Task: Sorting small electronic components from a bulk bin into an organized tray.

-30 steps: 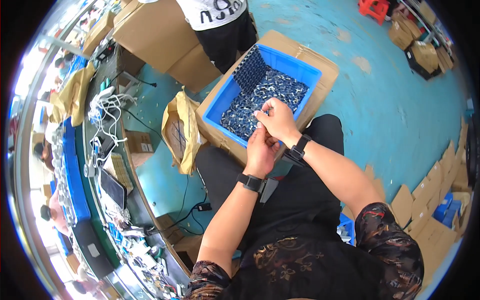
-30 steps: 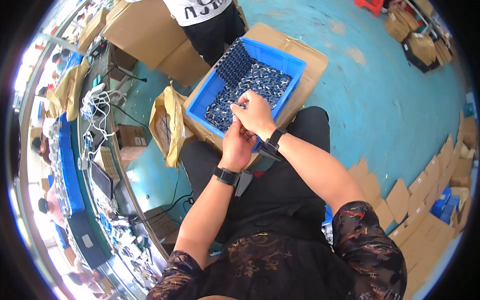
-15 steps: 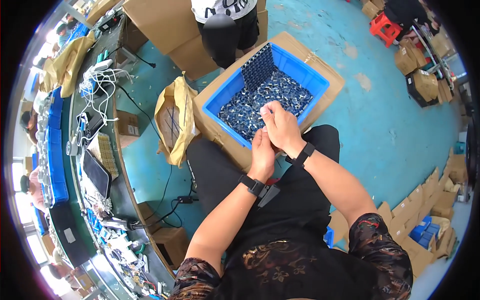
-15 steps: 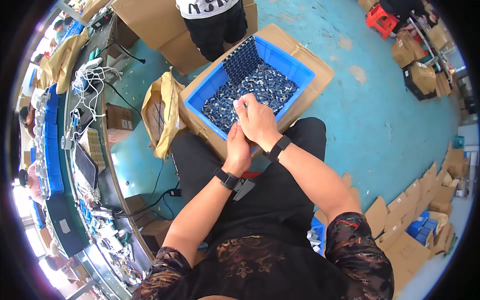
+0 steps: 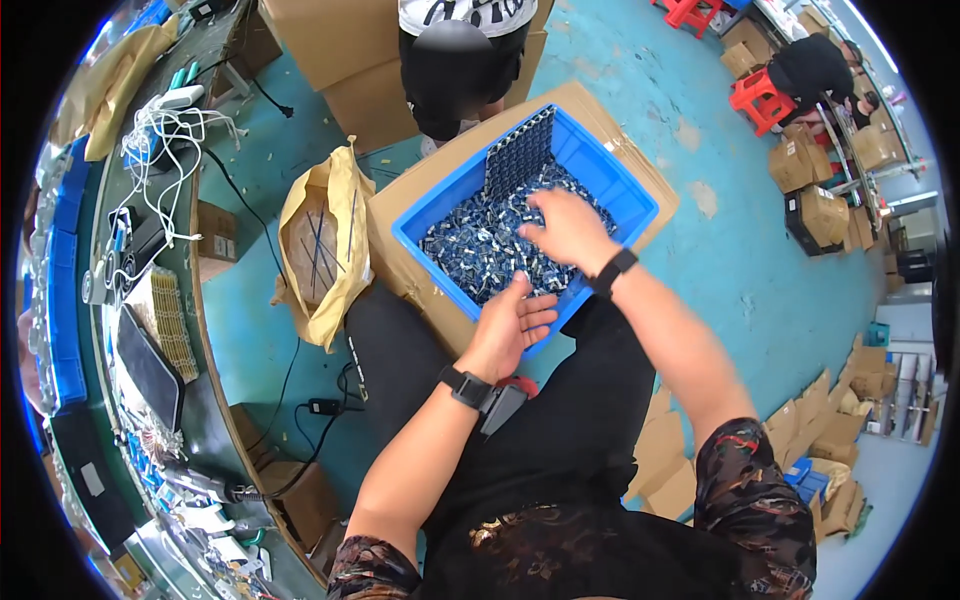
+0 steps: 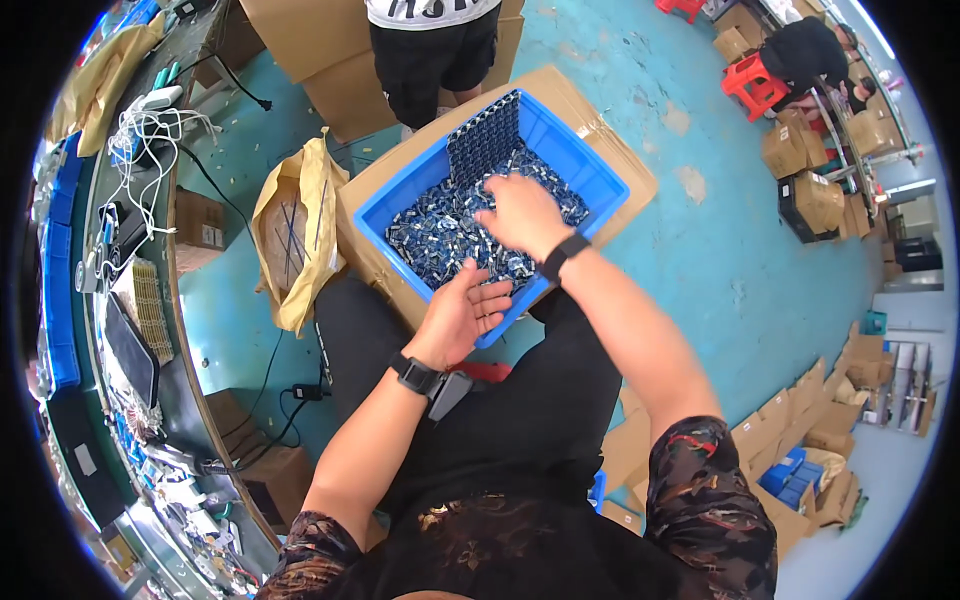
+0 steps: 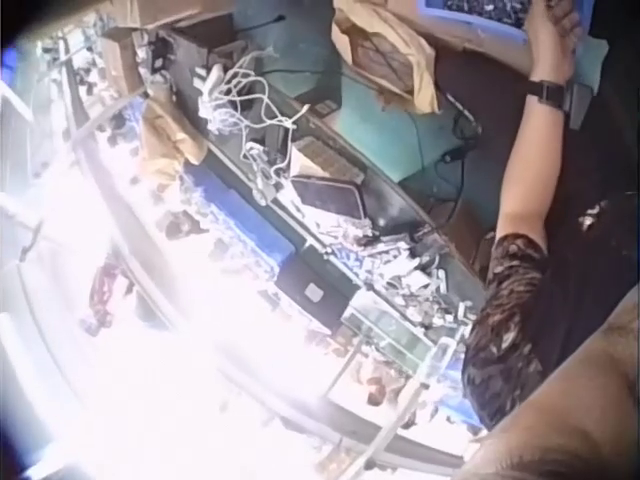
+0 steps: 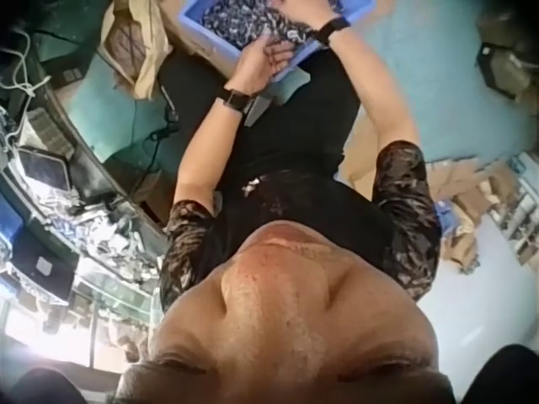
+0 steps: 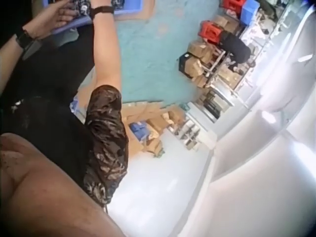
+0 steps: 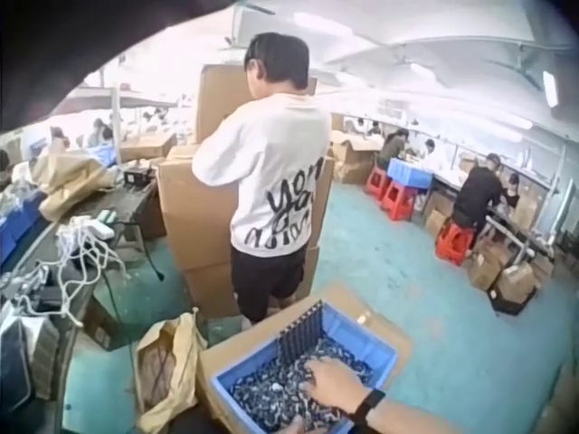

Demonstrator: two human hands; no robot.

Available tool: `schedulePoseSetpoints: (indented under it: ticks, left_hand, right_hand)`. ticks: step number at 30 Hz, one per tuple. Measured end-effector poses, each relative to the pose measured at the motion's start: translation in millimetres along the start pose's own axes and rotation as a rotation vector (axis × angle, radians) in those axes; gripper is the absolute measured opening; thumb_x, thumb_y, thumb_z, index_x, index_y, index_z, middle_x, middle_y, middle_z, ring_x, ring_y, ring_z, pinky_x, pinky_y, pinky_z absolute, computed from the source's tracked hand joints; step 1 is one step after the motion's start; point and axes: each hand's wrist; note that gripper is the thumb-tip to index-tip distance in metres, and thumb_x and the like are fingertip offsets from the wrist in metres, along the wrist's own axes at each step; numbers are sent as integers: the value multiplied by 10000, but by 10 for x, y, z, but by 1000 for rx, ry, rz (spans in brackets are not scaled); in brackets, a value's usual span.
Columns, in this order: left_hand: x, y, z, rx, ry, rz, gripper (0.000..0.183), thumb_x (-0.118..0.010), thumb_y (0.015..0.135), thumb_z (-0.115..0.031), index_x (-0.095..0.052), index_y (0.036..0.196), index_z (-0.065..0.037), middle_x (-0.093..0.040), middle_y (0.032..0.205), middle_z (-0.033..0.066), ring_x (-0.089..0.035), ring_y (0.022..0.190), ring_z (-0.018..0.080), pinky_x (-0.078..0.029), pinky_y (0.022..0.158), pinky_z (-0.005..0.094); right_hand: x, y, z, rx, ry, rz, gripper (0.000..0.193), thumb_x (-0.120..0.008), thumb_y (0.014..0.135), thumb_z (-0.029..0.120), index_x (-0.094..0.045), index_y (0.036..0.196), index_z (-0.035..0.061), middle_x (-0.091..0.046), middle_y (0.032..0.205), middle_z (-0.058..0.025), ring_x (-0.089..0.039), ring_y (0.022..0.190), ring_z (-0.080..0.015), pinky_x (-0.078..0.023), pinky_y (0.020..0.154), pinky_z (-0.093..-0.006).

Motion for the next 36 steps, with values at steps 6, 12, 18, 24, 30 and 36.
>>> schedulePoseSetpoints:
  ticks: [6, 12, 18, 24, 30, 36]
  left_hand:
    - [152, -145, 7, -86, -31, 35, 352, -468, 1033, -358, -567, 1191, -61, -653, 1035, 47, -619, 883, 132, -499, 762, 283]
    - [290, -289, 77, -95, -108, -43, 294, -481, 1029, -334, -595, 1126, -81, -639, 966, 11, -611, 836, 114, -489, 737, 269]
    - [322, -355, 106, -104, -124, -43, 274, -491, 1027, -311, -599, 1120, -77, -642, 955, 15, -614, 819, 115, -490, 735, 265]
    - [317, -372, 160, -118, -102, -59, 272, -503, 1023, -303, -607, 1114, -69, -651, 950, 19, -616, 816, 115, -495, 734, 269]
    - [300, -446, 224, -130, -80, -40, 288, -505, 1022, -317, -608, 1121, -67, -656, 960, 26, -623, 825, 126, -502, 742, 281]
    - [226, -443, 84, -140, -173, 22, 457, -487, 1010, -451, -573, 1169, -31, -649, 1029, 64, -631, 948, 202, -522, 842, 351]
  right_hand:
    - [154, 956, -213, 310, -295, -144, 566, -678, 778, 51, -523, 1318, 120, -556, 1257, -150, -589, 1063, -354, -519, 878, -437]
    - [-145, 1078, -312, 441, -211, -379, 517, -569, 806, 0, -556, 1291, 179, -530, 1278, -160, -577, 1122, -342, -519, 846, -432]
    - [-174, 884, -295, 727, -536, -399, 434, -573, 817, 79, -629, 1213, 248, -534, 1278, -109, -545, 1182, -275, -450, 885, -397]
    - [-25, 710, -362, 755, -526, -419, 117, -588, 792, 135, -625, 896, 171, -580, 1056, -32, -568, 1038, -205, -451, 824, -364]
    - [371, 322, -613, 789, -551, -400, 39, -586, 767, 138, -555, 760, 161, -526, 724, 14, -571, 779, -158, -443, 689, -312]
    - [906, -585, -506, 886, -295, -559, 127, -675, 719, 87, -598, 820, 89, -678, 908, -29, -652, 841, -206, -519, 675, -344]
Point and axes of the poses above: each hand's wrist, its own y-axis towards the middle knuckle, its own x-axis out of the back of the hand, z = x × y
